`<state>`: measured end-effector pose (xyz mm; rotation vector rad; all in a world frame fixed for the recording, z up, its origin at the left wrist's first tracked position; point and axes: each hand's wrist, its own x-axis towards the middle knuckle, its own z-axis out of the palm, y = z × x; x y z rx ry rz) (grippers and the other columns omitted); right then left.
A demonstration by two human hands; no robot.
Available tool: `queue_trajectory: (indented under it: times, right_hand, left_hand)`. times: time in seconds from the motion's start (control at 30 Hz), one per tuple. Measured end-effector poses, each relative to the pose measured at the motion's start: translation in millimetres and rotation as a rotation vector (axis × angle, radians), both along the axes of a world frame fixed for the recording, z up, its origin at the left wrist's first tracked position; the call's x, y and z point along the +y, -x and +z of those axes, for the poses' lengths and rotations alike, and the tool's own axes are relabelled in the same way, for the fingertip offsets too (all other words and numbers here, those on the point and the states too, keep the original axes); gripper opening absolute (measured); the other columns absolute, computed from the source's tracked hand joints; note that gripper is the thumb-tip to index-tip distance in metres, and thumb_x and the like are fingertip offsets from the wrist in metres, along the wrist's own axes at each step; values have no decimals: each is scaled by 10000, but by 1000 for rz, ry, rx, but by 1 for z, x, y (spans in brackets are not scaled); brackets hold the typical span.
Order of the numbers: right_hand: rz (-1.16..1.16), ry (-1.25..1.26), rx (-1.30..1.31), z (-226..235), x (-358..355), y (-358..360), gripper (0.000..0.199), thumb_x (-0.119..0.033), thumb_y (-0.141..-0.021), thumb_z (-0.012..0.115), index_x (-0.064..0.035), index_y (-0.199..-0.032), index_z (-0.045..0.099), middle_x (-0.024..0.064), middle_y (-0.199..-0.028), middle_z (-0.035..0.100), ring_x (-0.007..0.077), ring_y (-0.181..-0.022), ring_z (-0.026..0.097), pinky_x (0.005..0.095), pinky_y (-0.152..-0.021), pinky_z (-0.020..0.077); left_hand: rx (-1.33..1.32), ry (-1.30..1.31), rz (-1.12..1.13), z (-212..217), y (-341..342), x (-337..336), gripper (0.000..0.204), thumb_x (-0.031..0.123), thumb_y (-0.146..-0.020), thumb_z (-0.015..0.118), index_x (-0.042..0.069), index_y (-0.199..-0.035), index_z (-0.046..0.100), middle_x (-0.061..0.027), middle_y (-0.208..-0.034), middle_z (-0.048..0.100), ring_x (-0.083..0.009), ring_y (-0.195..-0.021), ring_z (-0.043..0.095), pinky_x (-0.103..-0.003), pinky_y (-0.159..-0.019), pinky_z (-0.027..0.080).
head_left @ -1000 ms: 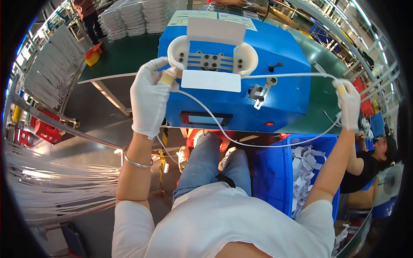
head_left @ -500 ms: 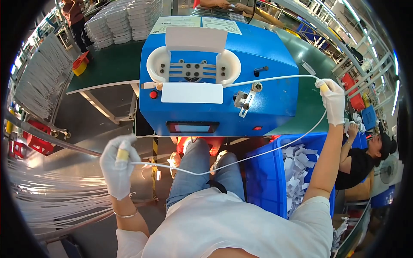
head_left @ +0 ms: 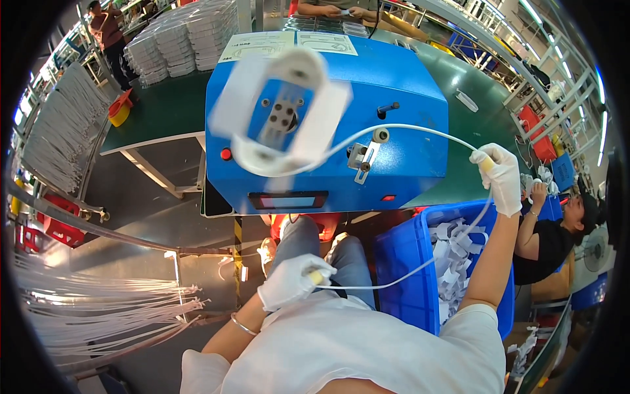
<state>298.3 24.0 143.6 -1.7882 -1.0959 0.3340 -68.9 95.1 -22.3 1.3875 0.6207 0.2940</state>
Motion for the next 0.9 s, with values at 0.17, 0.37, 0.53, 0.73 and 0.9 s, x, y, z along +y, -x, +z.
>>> queue_trajectory:
  times: [0.17,0.37,0.53,0.73,0.9]
  right_hand:
    - [27,74,48,-1,-1,10,166,-177,-838,659,-26,-771,641,-38,-577,496,2,-416,369,161,-389,248]
    - [134,43,166,-3,14,33,199,-171,-810,679,-2,-737,603,-21,-540,490,27,-389,413,176,-363,297]
    - [200,18,217,2,33,54,214,-172,-787,696,22,-733,622,4,-536,512,48,-381,443,181,-371,361]
    - [211,-44,239,-2,35,49,221,-182,-805,697,15,-737,625,6,-535,512,48,-377,447,184,-372,359]
    - [204,-19,217,0,30,54,220,-180,-819,682,13,-735,622,7,-537,515,45,-373,439,183,-371,352]
  left_hand:
    - [92,202,-138,-1,-12,-3,213,112,-918,536,11,-1089,612,-87,-899,668,-76,-556,536,-210,-511,439]
    - [-17,239,-189,-53,-10,-2,239,154,-910,583,30,-1112,612,-99,-990,664,-157,-943,631,-285,-857,489]
    - [214,-87,-159,-61,-5,1,268,157,-890,603,47,-1134,613,-83,-1030,664,-180,-989,623,-291,-896,470]
    - [265,-122,-182,-75,-2,3,291,162,-855,620,76,-1133,624,-90,-1054,661,-196,-990,623,-296,-903,462]
    - [201,-134,-299,-65,-18,4,282,162,-856,610,91,-1127,633,-78,-1035,663,-188,-967,620,-290,-897,456]
